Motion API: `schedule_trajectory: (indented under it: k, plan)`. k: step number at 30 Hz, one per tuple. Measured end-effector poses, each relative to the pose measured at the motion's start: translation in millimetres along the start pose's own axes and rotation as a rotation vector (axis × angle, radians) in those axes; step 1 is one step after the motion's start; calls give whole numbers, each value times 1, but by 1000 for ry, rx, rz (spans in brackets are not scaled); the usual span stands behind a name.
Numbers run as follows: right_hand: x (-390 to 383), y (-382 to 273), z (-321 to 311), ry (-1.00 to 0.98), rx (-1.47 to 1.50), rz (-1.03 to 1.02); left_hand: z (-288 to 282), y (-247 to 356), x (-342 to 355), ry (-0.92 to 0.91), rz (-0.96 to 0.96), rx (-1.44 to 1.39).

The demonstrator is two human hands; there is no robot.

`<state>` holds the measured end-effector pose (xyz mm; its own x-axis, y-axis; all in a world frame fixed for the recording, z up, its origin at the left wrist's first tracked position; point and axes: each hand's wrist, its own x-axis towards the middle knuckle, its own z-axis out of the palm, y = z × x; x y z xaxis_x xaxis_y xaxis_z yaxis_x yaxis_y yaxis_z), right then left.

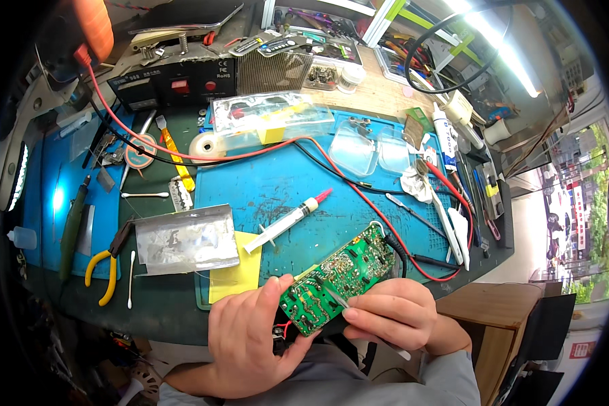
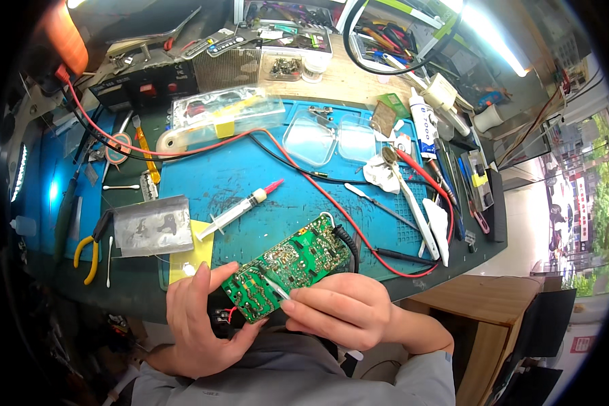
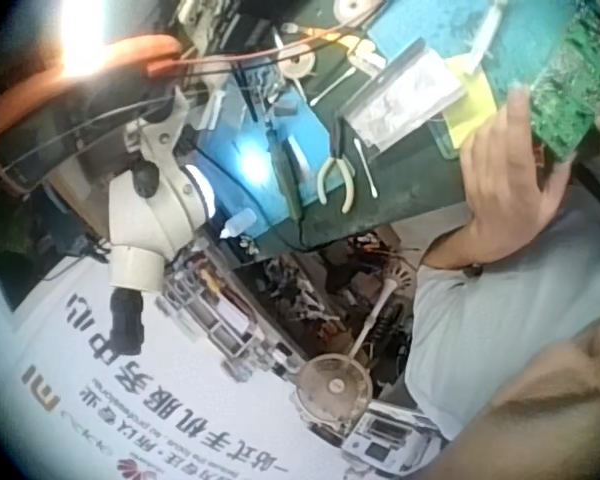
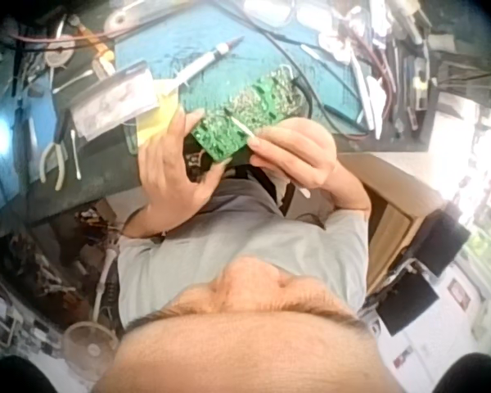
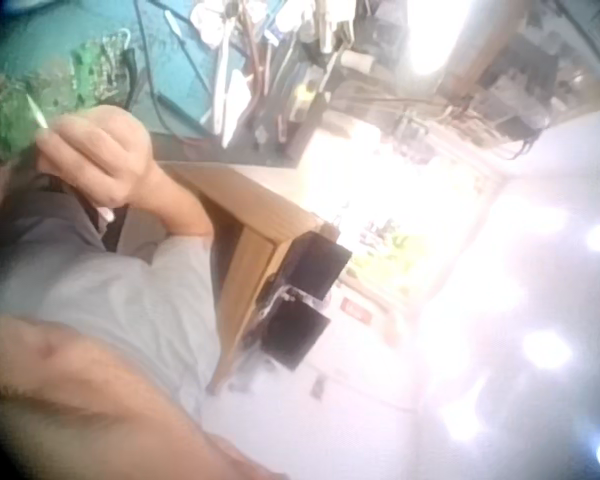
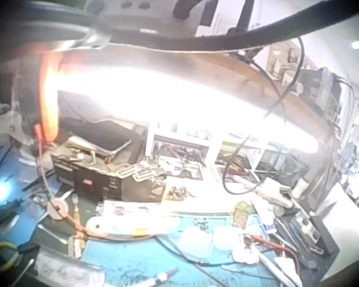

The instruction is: The person uses a soldering iron and a syringe to apply flux to a green circuit board. They repeatedly heat specific points on the board with the iron, flip the board to inspect both sides, and continue soldering various components. The person handles the board and tools with both hands throughout the process.

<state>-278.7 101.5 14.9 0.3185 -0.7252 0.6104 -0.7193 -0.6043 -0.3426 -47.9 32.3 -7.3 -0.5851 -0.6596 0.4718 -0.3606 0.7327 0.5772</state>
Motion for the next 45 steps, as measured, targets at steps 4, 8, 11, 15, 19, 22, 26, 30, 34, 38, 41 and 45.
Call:
schedule_trajectory:
  k: [4,8,11,15,19,22,26,30,34,38,41,45]
  plan:
    - [1,4,0,-30,10,-24,0,3,2,5,4,40]
    - [2,4,-1,-50,24,-15,-2,3,3,0,6,61]
    - [1,4,-1,-59,32,-13,-1,3,2,2,5,61]
    - [1,4,-1,-60,29,-9,0,3,2,11,4,66]
    - [1,4,0,-64,13,-24,-1,3,2,10,2,72]
    - [-2,3,1,-66,-31,-52,-1,3,2,9,-1,71]
    - [-3,3,-1,-49,-36,-57,-1,3,2,8,-5,71]
    - [-1,3,0,-49,-27,-71,-2,4,2,4,-10,69]
    - [0,4,-1,-87,-23,-71,-2,4,2,2,-15,65]
    - [1,3,-1,-96,-23,-56,-2,4,2,7,-16,71]
    - [0,3,-1,-94,-24,-52,-2,4,2,12,-13,75]
    - [0,1,-1,-88,-45,-48,-2,4,2,12,-14,72]
